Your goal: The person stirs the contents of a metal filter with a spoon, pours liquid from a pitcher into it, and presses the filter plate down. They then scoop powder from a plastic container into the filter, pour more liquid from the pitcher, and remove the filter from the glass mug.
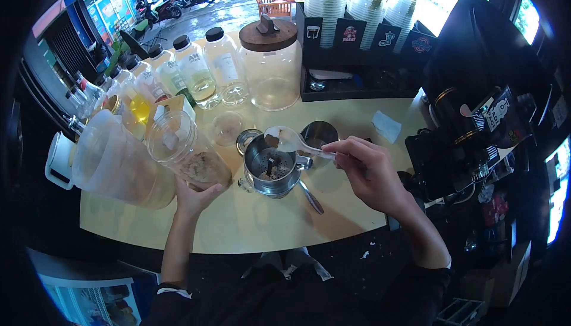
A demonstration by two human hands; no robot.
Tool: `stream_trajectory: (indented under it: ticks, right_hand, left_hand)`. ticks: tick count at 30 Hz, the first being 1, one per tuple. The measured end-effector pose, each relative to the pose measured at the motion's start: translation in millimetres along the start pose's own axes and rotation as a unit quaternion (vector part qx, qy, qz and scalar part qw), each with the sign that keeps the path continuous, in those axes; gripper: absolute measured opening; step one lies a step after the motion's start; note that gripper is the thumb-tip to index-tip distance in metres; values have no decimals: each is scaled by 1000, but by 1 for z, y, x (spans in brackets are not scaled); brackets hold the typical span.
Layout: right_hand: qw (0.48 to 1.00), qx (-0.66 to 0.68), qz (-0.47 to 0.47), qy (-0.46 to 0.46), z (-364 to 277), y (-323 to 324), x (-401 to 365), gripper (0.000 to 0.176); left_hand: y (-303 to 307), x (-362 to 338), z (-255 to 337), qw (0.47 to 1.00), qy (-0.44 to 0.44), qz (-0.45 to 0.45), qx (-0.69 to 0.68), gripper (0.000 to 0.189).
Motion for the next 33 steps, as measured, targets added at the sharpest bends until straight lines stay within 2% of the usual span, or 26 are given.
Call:
stream_trajectory:
  ticks: [7,10,13,15,17,19,22,25,30,33]
  right_hand:
    - [1000,12,5,8,0,-2,0,28]
    - [997,68,25,-20,5,3,-5,29]
    - [999,38,18,15,-5,8,-11,32]
    - [998,-32,-31,34,-15,4,-13,36]
    - [998,-41,-19,51,-18,4,-16,38]
    - [996,-51,-9,68,-20,4,-18,39]
    - [993,-82,-15,87,-23,1,-20,41]
    - [989,-89,13,117,-24,1,-24,41]
    - [958,-203,48,195,-30,-3,-26,40]
    - [952,-248,25,177,-34,-6,-20,38]
  left_hand:
    - [-1,0,3,1000,3,3,-21,109]
    - [0,0,7,1000,-4,6,11,109]
    - [-2,1,8,1000,-2,6,-21,109]
    - [-1,1,9,1000,-9,4,-7,109]
    - [-1,2,12,1000,-18,2,7,109]
    - [0,2,19,999,-33,13,23,93]
    - [-1,-1,15,999,-32,24,-14,92]
    - [-1,-2,12,999,-24,26,-37,91]
    - [-1,-1,9,1000,6,7,-24,97]
    - [1,-6,9,999,32,26,8,102]
Point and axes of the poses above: each hand's wrist, its own x-axis towards the middle knuckle, its own y-axis out of the back of the hand, z = x × y, the point moved 6 cm from there along x, towards the middle knuckle, and after that the axes turned 5 degrees about -z, right-handed, at the moved point
